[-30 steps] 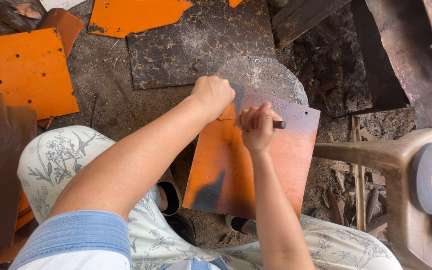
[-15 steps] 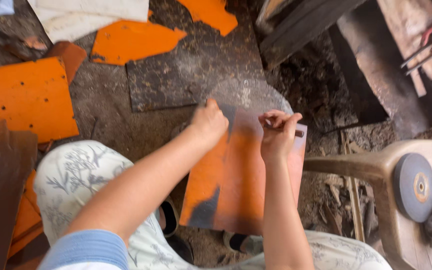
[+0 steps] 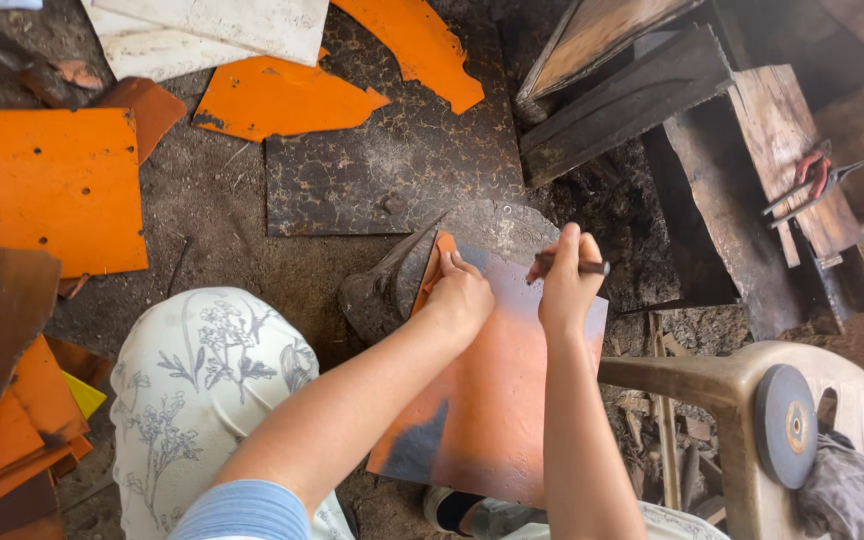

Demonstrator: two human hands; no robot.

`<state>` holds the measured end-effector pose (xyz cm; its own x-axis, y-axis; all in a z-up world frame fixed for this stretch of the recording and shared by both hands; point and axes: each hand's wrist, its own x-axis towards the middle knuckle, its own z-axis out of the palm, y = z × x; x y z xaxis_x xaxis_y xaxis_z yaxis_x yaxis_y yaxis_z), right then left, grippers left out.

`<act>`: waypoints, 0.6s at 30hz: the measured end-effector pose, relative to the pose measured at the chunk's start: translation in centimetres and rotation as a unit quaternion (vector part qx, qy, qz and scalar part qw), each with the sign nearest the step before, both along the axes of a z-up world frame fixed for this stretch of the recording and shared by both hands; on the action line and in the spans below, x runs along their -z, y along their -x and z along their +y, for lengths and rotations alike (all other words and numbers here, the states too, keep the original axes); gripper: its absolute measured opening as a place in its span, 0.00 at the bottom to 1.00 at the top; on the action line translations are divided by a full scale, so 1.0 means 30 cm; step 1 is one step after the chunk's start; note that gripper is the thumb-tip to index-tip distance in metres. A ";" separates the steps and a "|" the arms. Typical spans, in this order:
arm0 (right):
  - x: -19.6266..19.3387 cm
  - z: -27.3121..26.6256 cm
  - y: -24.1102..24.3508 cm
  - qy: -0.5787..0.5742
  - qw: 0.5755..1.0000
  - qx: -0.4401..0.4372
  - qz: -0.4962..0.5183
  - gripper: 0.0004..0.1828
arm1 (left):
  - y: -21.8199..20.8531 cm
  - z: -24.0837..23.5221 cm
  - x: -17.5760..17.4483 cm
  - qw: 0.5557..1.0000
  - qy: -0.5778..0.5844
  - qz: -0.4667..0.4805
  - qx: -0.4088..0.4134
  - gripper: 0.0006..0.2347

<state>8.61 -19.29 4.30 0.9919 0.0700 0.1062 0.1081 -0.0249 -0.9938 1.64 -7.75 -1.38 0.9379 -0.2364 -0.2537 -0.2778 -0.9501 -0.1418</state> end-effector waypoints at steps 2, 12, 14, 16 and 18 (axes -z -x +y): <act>-0.045 0.064 -0.034 0.018 0.999 -0.029 -0.013 0.20 | -0.004 -0.035 0.022 1.000 -0.015 -0.006 -0.016 0.18; -0.084 0.297 -0.020 0.184 0.944 -0.255 0.099 0.18 | -0.023 -0.118 0.049 0.983 0.101 0.018 -0.151 0.23; -0.070 0.295 -0.005 0.198 0.942 -0.253 0.100 0.19 | -0.027 -0.131 0.063 0.977 0.140 0.029 -0.157 0.23; -0.052 0.302 -0.001 0.207 0.941 -0.250 0.098 0.18 | -0.037 -0.119 0.075 0.972 0.173 0.036 -0.156 0.23; -0.044 0.302 -0.003 0.206 0.943 -0.243 0.100 0.17 | -0.038 -0.106 0.068 0.979 0.161 0.046 -0.120 0.23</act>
